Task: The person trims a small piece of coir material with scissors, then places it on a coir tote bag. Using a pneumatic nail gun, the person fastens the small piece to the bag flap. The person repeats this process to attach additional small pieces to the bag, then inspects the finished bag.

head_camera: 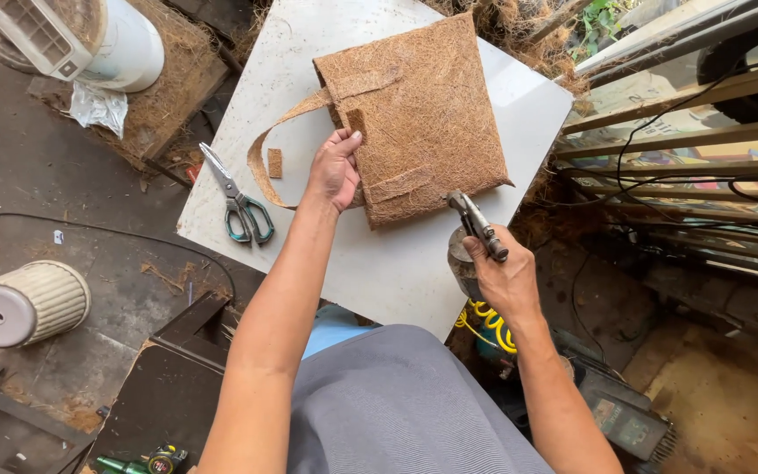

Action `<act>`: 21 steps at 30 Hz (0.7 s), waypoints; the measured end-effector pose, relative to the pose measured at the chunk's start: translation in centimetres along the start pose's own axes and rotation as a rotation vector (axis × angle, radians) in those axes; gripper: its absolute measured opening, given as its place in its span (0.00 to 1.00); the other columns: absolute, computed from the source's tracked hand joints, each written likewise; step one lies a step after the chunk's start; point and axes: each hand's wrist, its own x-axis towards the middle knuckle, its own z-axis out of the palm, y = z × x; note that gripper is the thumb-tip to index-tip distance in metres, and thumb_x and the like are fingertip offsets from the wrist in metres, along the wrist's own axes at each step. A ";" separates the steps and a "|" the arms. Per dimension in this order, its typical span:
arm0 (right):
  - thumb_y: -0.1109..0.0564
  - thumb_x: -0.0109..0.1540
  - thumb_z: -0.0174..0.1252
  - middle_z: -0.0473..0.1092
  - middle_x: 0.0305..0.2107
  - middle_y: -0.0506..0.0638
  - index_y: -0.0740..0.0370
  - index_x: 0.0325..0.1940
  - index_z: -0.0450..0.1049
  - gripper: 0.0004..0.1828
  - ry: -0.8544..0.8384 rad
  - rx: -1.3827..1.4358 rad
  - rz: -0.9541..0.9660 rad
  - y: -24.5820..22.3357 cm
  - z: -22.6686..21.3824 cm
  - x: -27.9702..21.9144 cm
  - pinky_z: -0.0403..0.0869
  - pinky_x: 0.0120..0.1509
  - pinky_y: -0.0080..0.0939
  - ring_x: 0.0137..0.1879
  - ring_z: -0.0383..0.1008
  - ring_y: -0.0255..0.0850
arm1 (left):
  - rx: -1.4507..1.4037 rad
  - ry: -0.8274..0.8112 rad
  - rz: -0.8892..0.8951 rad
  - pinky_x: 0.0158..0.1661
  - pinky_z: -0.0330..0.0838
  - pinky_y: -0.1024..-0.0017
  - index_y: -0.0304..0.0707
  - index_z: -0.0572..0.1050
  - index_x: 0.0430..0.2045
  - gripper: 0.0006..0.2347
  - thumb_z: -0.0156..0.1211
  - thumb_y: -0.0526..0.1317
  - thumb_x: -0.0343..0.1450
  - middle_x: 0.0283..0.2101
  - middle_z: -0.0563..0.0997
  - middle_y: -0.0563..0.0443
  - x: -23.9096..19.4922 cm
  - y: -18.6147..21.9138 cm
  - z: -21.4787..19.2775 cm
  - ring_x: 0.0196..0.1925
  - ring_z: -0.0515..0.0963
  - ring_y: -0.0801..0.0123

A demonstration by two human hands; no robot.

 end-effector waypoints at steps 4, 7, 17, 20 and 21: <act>0.42 0.62 0.64 0.67 0.18 0.58 0.57 0.41 0.78 0.17 -0.034 -0.033 -0.014 -1.3 -0.2 0.1 0.68 0.34 0.45 0.26 0.68 0.45 | 0.005 0.008 0.005 0.42 0.81 0.67 0.47 0.75 0.33 0.05 0.65 0.34 0.69 0.31 0.83 0.55 -0.6 -0.1 0.5 0.34 0.86 0.68; 0.43 0.63 0.64 0.67 0.18 0.58 0.59 0.40 0.77 0.16 -0.021 -0.047 -0.043 -1.4 -0.5 0.3 0.68 0.34 0.45 0.26 0.66 0.45 | -0.008 0.015 0.006 0.42 0.81 0.66 0.46 0.75 0.33 0.05 0.65 0.34 0.69 0.31 0.83 0.54 -0.7 -0.3 0.4 0.35 0.86 0.67; 0.38 0.67 0.58 0.65 0.16 0.53 0.58 0.34 0.74 0.22 0.049 -0.019 -0.074 -3.9 -2.8 2.1 0.64 0.33 0.44 0.25 0.62 0.41 | 0.377 0.015 0.353 0.42 0.67 0.76 0.45 0.74 0.32 0.03 0.61 0.34 0.70 0.31 0.74 0.59 -8.4 1.7 7.8 0.37 0.72 0.77; 0.37 0.68 0.56 0.64 0.17 0.50 0.57 0.31 0.72 0.23 0.050 -0.010 -0.093 -6.0 -4.0 3.0 0.63 0.32 0.40 0.24 0.61 0.39 | 0.508 0.001 0.425 0.41 0.67 0.77 0.43 0.76 0.33 0.03 0.62 0.35 0.70 0.30 0.72 0.59 -11.7 2.1 10.0 0.37 0.70 0.79; 0.39 0.67 0.59 0.62 0.16 0.50 0.58 0.31 0.72 0.21 0.068 -0.025 -0.122 -6.6 -4.2 3.4 0.62 0.31 0.41 0.24 0.59 0.38 | 0.567 -0.040 0.488 0.41 0.67 0.77 0.43 0.75 0.32 0.03 0.62 0.35 0.69 0.30 0.72 0.59 -12.1 2.0 10.1 0.37 0.70 0.79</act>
